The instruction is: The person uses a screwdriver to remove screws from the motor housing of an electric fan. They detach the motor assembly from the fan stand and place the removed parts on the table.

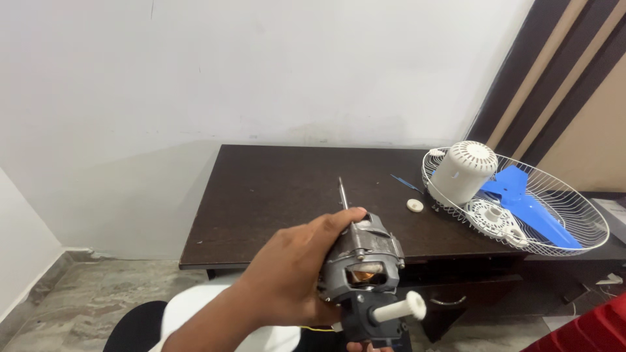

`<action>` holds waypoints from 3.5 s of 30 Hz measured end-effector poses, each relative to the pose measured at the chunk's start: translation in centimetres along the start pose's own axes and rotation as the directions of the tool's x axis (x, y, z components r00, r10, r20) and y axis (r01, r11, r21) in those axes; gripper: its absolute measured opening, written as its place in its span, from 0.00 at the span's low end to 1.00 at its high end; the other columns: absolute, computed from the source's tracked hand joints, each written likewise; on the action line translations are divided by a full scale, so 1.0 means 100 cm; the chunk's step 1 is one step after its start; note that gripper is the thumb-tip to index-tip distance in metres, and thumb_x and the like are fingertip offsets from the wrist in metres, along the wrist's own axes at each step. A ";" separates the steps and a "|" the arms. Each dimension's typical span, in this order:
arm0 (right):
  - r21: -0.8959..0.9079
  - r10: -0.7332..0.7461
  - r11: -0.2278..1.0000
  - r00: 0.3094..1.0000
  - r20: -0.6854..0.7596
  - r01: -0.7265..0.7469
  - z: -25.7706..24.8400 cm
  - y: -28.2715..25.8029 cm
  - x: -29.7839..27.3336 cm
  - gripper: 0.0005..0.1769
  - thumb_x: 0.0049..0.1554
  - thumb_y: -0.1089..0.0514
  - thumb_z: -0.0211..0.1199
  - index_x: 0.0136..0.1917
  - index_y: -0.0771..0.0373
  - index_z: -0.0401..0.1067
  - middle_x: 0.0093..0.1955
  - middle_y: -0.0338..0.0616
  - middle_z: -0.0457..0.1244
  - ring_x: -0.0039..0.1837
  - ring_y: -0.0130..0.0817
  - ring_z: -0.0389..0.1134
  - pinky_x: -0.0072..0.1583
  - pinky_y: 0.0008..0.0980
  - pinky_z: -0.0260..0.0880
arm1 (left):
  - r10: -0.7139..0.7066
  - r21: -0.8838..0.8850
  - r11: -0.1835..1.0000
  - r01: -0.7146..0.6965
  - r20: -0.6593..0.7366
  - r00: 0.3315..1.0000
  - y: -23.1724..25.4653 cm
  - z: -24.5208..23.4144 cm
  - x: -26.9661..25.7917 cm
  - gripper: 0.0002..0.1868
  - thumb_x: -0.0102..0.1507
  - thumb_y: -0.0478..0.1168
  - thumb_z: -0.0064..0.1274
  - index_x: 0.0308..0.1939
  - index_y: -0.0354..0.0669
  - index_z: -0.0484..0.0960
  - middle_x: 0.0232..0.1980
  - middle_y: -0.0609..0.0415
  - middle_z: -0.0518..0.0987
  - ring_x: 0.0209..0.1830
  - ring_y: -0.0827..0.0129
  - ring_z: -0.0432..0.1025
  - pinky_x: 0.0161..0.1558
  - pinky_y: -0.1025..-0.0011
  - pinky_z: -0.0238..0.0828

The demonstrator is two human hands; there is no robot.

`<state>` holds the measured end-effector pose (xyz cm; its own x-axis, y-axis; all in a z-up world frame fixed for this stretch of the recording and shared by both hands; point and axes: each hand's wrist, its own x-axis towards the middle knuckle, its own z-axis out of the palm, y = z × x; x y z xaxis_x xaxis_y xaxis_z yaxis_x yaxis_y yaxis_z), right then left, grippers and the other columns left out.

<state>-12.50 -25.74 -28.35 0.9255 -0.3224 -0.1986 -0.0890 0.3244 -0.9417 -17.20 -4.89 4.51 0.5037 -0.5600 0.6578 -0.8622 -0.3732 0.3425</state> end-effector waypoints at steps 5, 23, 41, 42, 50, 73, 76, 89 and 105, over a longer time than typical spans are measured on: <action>-0.105 -0.060 0.993 0.996 -0.068 0.053 -0.030 0.017 0.001 0.21 0.61 0.54 0.57 0.60 0.72 0.75 0.32 0.57 0.69 0.31 0.36 0.59 0.37 0.39 0.65 | 0.025 -0.031 0.999 -0.027 -0.041 0.999 -0.009 0.004 -0.026 0.65 0.43 0.45 0.75 0.78 0.50 0.49 0.61 0.46 0.78 0.57 0.49 0.78 0.57 0.56 0.75; -0.472 0.386 0.873 0.769 0.509 -0.126 -0.120 -0.226 -0.115 0.28 0.57 0.49 0.50 0.58 0.73 0.75 0.54 0.60 0.70 0.55 0.54 0.77 0.62 0.52 0.74 | -0.111 -0.146 0.987 0.067 -0.316 0.942 -0.020 0.015 -0.106 0.61 0.46 0.42 0.80 0.73 0.48 0.51 0.59 0.48 0.78 0.58 0.55 0.80 0.60 0.61 0.80; 0.019 -0.803 0.276 0.220 0.554 0.961 0.033 -0.197 -0.219 0.31 0.58 0.56 0.69 0.71 0.62 0.63 0.43 0.39 0.71 0.47 0.27 0.78 0.53 0.33 0.80 | -0.040 -0.097 0.995 0.005 -0.367 0.929 0.021 0.025 -0.119 0.58 0.45 0.40 0.78 0.70 0.46 0.54 0.59 0.40 0.76 0.54 0.46 0.78 0.54 0.59 0.77; 0.035 -0.825 0.296 0.237 0.513 0.954 0.031 -0.184 -0.217 0.31 0.57 0.56 0.69 0.71 0.61 0.64 0.42 0.39 0.71 0.47 0.27 0.79 0.53 0.33 0.80 | -0.044 -0.089 0.996 0.011 -0.378 0.925 0.025 0.027 -0.124 0.59 0.44 0.40 0.78 0.70 0.45 0.53 0.59 0.39 0.76 0.54 0.45 0.78 0.53 0.58 0.77; 0.089 -0.547 0.721 0.486 0.682 0.687 -0.018 -0.146 -0.177 0.20 0.61 0.52 0.55 0.59 0.67 0.70 0.42 0.48 0.71 0.48 0.38 0.78 0.57 0.39 0.76 | -0.006 -0.199 0.977 -0.076 -0.382 0.924 0.054 0.062 -0.143 0.41 0.63 0.36 0.67 0.72 0.44 0.56 0.57 0.41 0.79 0.54 0.52 0.79 0.56 0.60 0.80; -0.196 -0.080 0.947 0.777 0.625 0.256 -0.053 -0.158 -0.131 0.32 0.61 0.40 0.40 0.51 0.74 0.67 0.42 0.60 0.69 0.45 0.50 0.75 0.56 0.48 0.74 | -0.191 -0.184 0.971 0.151 -0.227 0.955 0.025 0.055 -0.117 0.58 0.44 0.36 0.73 0.72 0.46 0.52 0.58 0.41 0.76 0.57 0.47 0.75 0.55 0.56 0.75; -0.076 -0.323 0.850 0.630 0.706 0.521 -0.033 -0.181 -0.133 0.28 0.61 0.43 0.47 0.61 0.70 0.58 0.42 0.58 0.70 0.45 0.46 0.76 0.53 0.46 0.76 | -0.179 -0.224 0.967 0.122 -0.258 0.949 0.022 0.058 -0.113 0.57 0.50 0.40 0.77 0.73 0.48 0.52 0.59 0.44 0.77 0.58 0.51 0.77 0.59 0.59 0.76; -0.149 -0.773 0.399 0.419 0.477 0.905 0.014 -0.187 -0.192 0.51 0.55 0.53 0.66 0.82 0.63 0.41 0.37 0.46 0.71 0.37 0.29 0.78 0.43 0.33 0.80 | -0.229 -0.178 0.965 0.194 -0.204 0.952 0.024 0.051 -0.112 0.58 0.46 0.38 0.76 0.71 0.49 0.52 0.60 0.43 0.76 0.59 0.48 0.75 0.60 0.55 0.72; -0.117 -0.629 0.212 0.227 0.744 0.970 0.029 -0.173 -0.174 0.21 0.66 0.56 0.62 0.72 0.50 0.69 0.53 0.46 0.75 0.58 0.39 0.78 0.62 0.41 0.76 | -0.324 -0.566 0.795 0.215 -0.097 0.941 -0.050 0.087 -0.136 0.36 0.64 0.35 0.59 0.73 0.49 0.57 0.62 0.41 0.76 0.62 0.51 0.77 0.63 0.55 0.74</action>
<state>-26.00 -23.15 -7.81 0.5397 0.3841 0.7491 0.8361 -0.3480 -0.4240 -19.24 -1.87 -11.99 0.7481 -0.3340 0.5733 -0.6078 0.0016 0.7941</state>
